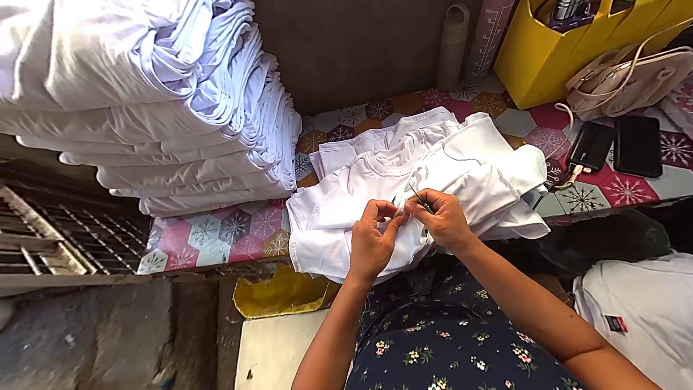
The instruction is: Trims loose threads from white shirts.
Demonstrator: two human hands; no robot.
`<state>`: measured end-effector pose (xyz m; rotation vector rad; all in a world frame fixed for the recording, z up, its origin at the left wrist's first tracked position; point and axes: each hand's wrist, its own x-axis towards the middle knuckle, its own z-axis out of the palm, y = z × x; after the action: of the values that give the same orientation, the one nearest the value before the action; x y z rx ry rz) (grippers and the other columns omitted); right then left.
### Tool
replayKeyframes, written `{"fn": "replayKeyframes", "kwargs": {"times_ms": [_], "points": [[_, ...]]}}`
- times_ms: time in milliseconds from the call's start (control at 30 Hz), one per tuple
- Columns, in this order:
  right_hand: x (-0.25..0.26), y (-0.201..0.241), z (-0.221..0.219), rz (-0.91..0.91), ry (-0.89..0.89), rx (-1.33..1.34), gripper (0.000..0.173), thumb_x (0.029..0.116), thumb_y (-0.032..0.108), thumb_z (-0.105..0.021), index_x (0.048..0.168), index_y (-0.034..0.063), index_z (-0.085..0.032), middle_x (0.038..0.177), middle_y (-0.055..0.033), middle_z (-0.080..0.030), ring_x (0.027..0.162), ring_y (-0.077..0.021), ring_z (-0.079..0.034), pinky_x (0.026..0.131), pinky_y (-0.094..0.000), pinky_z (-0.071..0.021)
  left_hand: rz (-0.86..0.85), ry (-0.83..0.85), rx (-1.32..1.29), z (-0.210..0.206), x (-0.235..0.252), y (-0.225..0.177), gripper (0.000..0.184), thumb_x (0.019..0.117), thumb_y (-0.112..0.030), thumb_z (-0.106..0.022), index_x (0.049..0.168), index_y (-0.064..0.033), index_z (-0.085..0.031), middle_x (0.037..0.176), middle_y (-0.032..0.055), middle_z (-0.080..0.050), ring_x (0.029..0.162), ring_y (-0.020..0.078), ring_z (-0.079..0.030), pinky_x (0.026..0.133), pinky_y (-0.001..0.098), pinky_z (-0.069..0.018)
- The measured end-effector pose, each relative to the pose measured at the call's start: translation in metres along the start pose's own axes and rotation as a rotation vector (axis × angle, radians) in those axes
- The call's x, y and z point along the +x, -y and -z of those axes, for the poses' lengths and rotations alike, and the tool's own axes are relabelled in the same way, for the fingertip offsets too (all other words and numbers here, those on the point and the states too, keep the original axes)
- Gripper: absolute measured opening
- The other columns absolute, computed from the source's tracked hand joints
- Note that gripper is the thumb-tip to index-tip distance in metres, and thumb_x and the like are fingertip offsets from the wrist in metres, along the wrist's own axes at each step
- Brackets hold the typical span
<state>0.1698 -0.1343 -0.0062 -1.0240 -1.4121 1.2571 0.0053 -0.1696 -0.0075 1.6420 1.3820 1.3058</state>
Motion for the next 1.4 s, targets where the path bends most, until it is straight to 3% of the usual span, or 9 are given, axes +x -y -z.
{"fn": "replayKeyframes", "kwargs": {"times_ms": [267,433,633,800,933,1033,1100,1233,1400], "points": [[-0.039,-0.002,0.003,0.233,0.501,-0.093,0.014,0.0942,0.007,-0.061,0.091,-0.0045,-0.068,0.071,-0.0029,-0.060,0.063,0.0029,-0.050,0.058,-0.0126,-0.0396,0.263,0.005,-0.299,0.007,0.009,0.002,0.017,0.0948,0.005,-0.064,0.104,-0.0069,-0.057,0.084,-0.0029,-0.069,0.076,0.0039,-0.067,0.074,0.0232,-0.0580],[-0.026,-0.006,0.013,0.260,0.149,-0.139,0.016,0.0975,0.010,-0.062,0.101,-0.0027,-0.070,0.086,-0.0003,-0.069,0.072,0.0051,-0.059,0.068,-0.0138,-0.0507,0.310,0.024,-0.353,0.011,0.010,-0.003,0.013,0.0986,0.004,-0.059,0.104,-0.0085,-0.056,0.082,-0.0039,-0.069,0.074,0.0031,-0.066,0.074,0.0224,-0.0567],[0.061,-0.040,0.044,0.414,0.131,-0.721,0.035,0.0876,0.009,-0.075,0.122,0.0041,-0.071,0.126,-0.0147,-0.069,0.097,-0.0340,-0.073,0.072,-0.0563,-0.0592,0.162,0.241,-0.148,0.012,0.003,0.000,0.029,0.0863,-0.002,-0.076,0.111,-0.0028,-0.061,0.093,0.0018,-0.071,0.081,0.0061,-0.067,0.076,0.0245,-0.0575],[0.082,-0.038,0.063,0.230,0.116,-1.008,0.021,0.0879,0.004,-0.069,0.108,-0.0005,-0.072,0.106,-0.0226,-0.071,0.087,-0.0448,-0.071,0.068,-0.0663,-0.0534,-0.005,0.047,0.392,0.011,-0.003,0.006,0.018,0.0886,-0.007,-0.071,0.105,-0.0005,-0.070,0.091,0.0104,-0.072,0.075,0.0176,-0.068,0.069,0.0345,-0.0562],[0.042,-0.001,0.085,0.566,-0.307,-0.907,0.023,0.0818,0.001,-0.072,0.104,-0.0063,-0.068,0.097,-0.0230,-0.068,0.078,-0.0370,-0.069,0.057,-0.0517,-0.0539,0.066,-0.325,0.555,0.025,0.025,0.017,0.026,0.0832,-0.005,-0.075,0.104,0.0065,-0.064,0.095,0.0206,-0.066,0.070,0.0276,-0.063,0.063,0.0444,-0.0540],[0.001,-0.019,0.078,0.722,-0.389,-0.925,0.015,0.0835,0.007,-0.070,0.094,-0.0036,-0.068,0.092,-0.0215,-0.069,0.072,-0.0316,-0.069,0.052,-0.0430,-0.0525,0.235,-0.432,0.265,0.022,0.049,0.030,0.009,0.0945,-0.007,-0.065,0.089,0.0007,-0.065,0.074,0.0062,-0.063,0.059,0.0140,-0.058,0.057,0.0332,-0.0494],[-0.023,-0.050,0.071,0.601,-0.304,-0.917,0.012,0.0835,0.007,-0.071,0.091,-0.0022,-0.071,0.092,-0.0212,-0.071,0.068,-0.0321,-0.070,0.049,-0.0448,-0.0533,0.483,-0.383,-0.348,0.007,0.053,0.016,0.025,0.1074,-0.009,-0.045,0.089,-0.0069,-0.062,0.064,-0.0041,-0.065,0.049,0.0003,-0.058,0.046,0.0153,-0.0477],[-0.054,-0.083,0.067,0.249,-0.038,-0.773,0.023,0.0904,0.011,-0.068,0.110,0.0027,-0.076,0.114,-0.0178,-0.074,0.095,-0.0343,-0.074,0.073,-0.0540,-0.0606,0.652,-0.357,-0.953,-0.020,0.032,-0.007,0.029,0.1107,-0.009,-0.034,0.100,-0.0053,-0.061,0.079,0.0043,-0.072,0.066,0.0108,-0.071,0.065,0.0245,-0.0615],[-0.042,-0.031,0.054,0.290,-0.194,-0.412,0.025,0.0941,0.018,-0.071,0.105,-0.0035,-0.075,0.103,-0.0118,-0.073,0.089,-0.0059,-0.068,0.080,-0.0190,-0.0557,0.498,-0.369,-0.857,-0.021,0.007,-0.004,0.034,0.1052,0.005,-0.035,0.095,-0.0015,-0.066,0.082,0.0046,-0.075,0.073,0.0117,-0.074,0.072,0.0266,-0.0631]]}}
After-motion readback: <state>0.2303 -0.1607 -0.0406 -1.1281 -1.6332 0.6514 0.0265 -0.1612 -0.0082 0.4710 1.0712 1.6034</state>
